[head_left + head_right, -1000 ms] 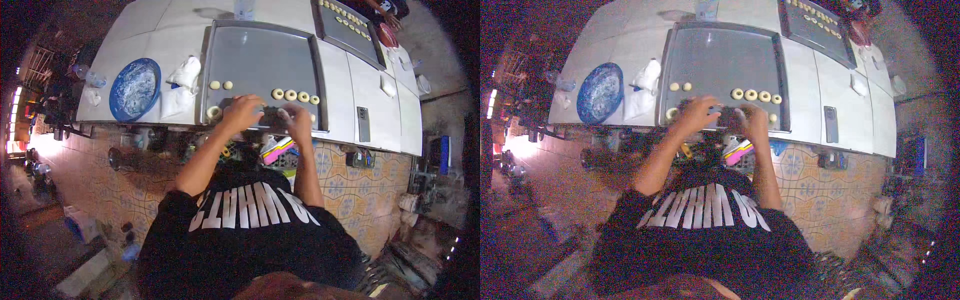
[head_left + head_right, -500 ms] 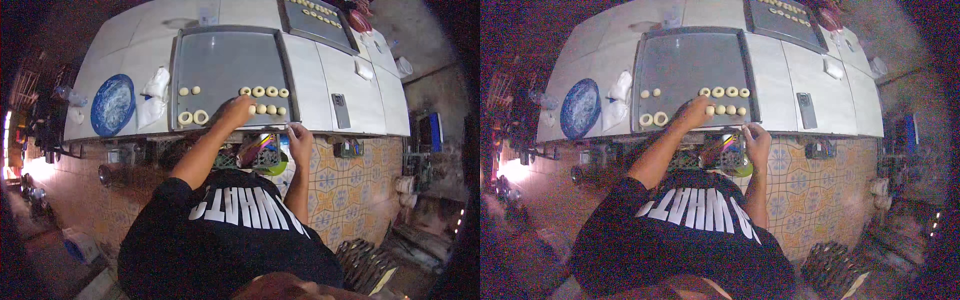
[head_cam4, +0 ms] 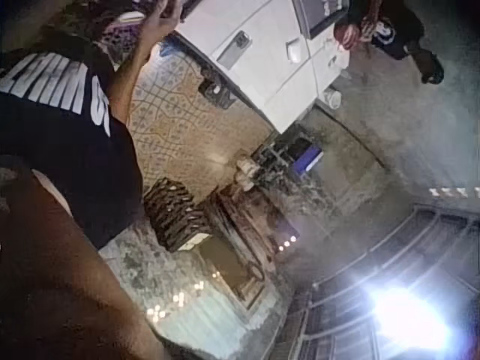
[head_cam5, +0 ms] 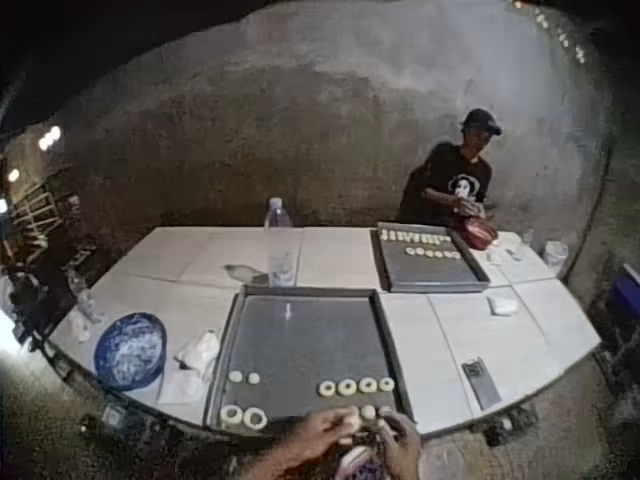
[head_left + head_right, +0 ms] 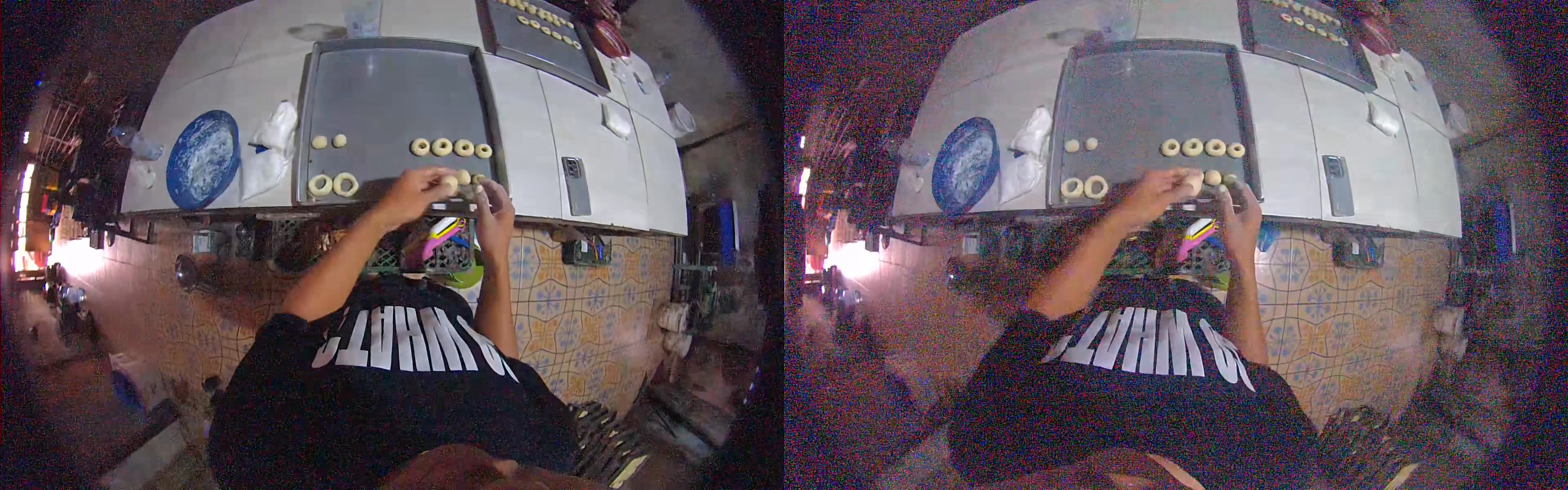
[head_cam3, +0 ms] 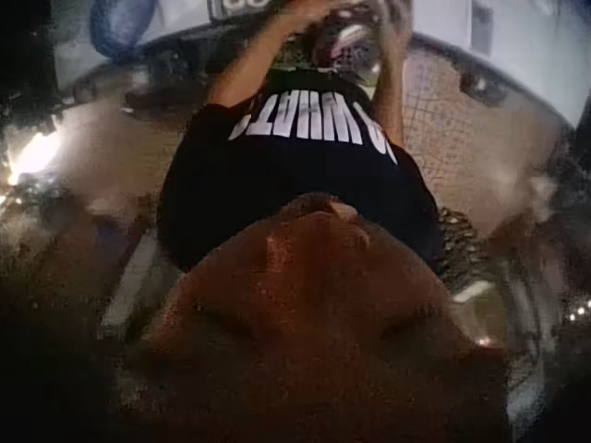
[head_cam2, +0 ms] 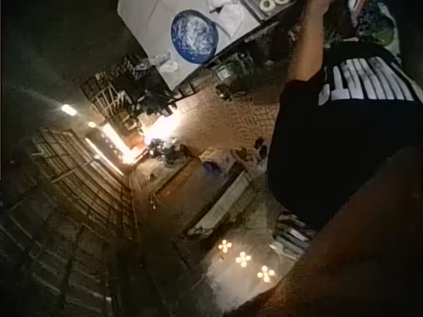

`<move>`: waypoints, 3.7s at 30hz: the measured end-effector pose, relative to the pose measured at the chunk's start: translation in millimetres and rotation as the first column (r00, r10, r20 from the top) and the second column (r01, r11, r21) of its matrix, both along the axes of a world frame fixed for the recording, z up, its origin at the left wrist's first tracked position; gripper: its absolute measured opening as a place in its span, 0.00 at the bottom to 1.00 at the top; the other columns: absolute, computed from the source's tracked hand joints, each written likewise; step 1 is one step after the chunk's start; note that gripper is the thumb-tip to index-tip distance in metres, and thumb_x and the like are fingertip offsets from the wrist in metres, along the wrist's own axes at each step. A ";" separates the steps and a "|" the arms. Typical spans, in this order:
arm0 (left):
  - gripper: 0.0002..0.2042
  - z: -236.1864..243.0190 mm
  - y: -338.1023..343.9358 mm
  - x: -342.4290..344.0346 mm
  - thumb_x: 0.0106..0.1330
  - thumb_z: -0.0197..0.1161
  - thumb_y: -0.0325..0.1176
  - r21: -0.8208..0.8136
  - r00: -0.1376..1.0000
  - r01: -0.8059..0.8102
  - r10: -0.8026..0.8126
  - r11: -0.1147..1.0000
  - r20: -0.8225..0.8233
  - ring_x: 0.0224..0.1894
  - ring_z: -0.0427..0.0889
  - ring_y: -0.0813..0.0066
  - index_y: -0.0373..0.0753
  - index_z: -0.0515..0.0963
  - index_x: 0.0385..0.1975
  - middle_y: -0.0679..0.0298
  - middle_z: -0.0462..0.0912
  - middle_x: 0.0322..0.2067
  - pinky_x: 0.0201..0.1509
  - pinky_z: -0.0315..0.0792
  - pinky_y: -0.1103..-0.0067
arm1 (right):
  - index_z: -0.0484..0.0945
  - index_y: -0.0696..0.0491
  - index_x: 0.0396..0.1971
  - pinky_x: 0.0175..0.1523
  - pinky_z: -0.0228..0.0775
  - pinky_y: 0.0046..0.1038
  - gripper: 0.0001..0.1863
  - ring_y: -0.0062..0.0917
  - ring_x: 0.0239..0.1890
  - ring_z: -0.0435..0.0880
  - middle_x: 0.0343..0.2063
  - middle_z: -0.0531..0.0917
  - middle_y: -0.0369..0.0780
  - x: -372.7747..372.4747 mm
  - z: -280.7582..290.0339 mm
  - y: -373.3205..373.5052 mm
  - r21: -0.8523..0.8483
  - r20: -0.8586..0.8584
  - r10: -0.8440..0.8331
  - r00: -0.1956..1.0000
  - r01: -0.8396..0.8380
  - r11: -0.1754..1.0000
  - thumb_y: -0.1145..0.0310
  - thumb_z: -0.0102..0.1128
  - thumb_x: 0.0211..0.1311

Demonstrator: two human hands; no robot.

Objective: The person rubs flour onto their hands, takes dough balls from a baking tray, shapes them into rings by hand, and places the formed dough rings onto the tray.

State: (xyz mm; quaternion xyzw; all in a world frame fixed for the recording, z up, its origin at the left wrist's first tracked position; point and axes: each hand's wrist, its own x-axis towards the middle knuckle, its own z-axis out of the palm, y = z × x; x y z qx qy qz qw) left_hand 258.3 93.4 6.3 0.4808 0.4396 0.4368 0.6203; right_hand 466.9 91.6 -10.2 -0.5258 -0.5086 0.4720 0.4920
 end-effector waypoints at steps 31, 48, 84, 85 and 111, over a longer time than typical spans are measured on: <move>0.43 91.9 -27.4 -55.5 0.80 0.35 0.63 0.422 0.807 -0.582 0.430 0.694 0.406 0.85 0.40 0.59 0.33 0.45 0.82 0.51 0.42 0.83 0.85 0.34 0.66 | 0.52 0.57 0.81 0.84 0.32 0.47 0.46 0.53 0.84 0.40 0.82 0.47 0.54 -164.6 133.7 -37.2 0.571 0.384 0.522 0.761 -0.640 0.513 0.35 0.36 0.79; 0.48 135.6 -26.5 -9.8 0.77 0.38 0.70 0.812 0.993 -0.088 0.113 0.577 0.027 0.85 0.32 0.52 0.32 0.47 0.81 0.51 0.42 0.83 0.84 0.27 0.57 | 0.43 0.56 0.82 0.84 0.35 0.39 0.46 0.38 0.85 0.42 0.83 0.46 0.46 -134.8 166.2 0.2 0.394 -0.123 0.320 0.939 -0.250 0.885 0.35 0.27 0.81; 0.43 115.7 -33.7 -5.4 0.80 0.35 0.63 0.636 0.937 -0.346 0.292 0.690 0.192 0.85 0.34 0.51 0.31 0.48 0.81 0.48 0.41 0.83 0.85 0.26 0.58 | 0.45 0.58 0.82 0.84 0.37 0.36 0.51 0.35 0.84 0.47 0.82 0.52 0.43 -120.9 145.7 -30.3 0.227 -0.057 0.322 0.945 -0.302 0.926 0.29 0.12 0.77; 0.43 118.4 -30.6 -4.4 0.80 0.36 0.62 0.717 0.951 -0.258 0.302 0.648 0.069 0.85 0.34 0.51 0.31 0.47 0.81 0.48 0.40 0.83 0.85 0.27 0.58 | 0.46 0.59 0.82 0.83 0.38 0.35 0.52 0.34 0.83 0.49 0.82 0.53 0.43 -122.8 146.6 -40.2 0.238 -0.023 0.302 0.953 -0.288 0.928 0.29 0.12 0.77; 0.41 96.6 -37.2 50.5 0.80 0.44 0.57 0.859 0.996 0.094 -0.041 0.504 -0.085 0.85 0.32 0.48 0.37 0.46 0.83 0.51 0.39 0.84 0.84 0.28 0.56 | 0.45 0.51 0.83 0.83 0.42 0.42 0.63 0.40 0.84 0.45 0.83 0.46 0.47 -64.5 114.9 -24.4 0.338 -0.396 0.140 0.907 0.002 0.941 0.14 0.16 0.63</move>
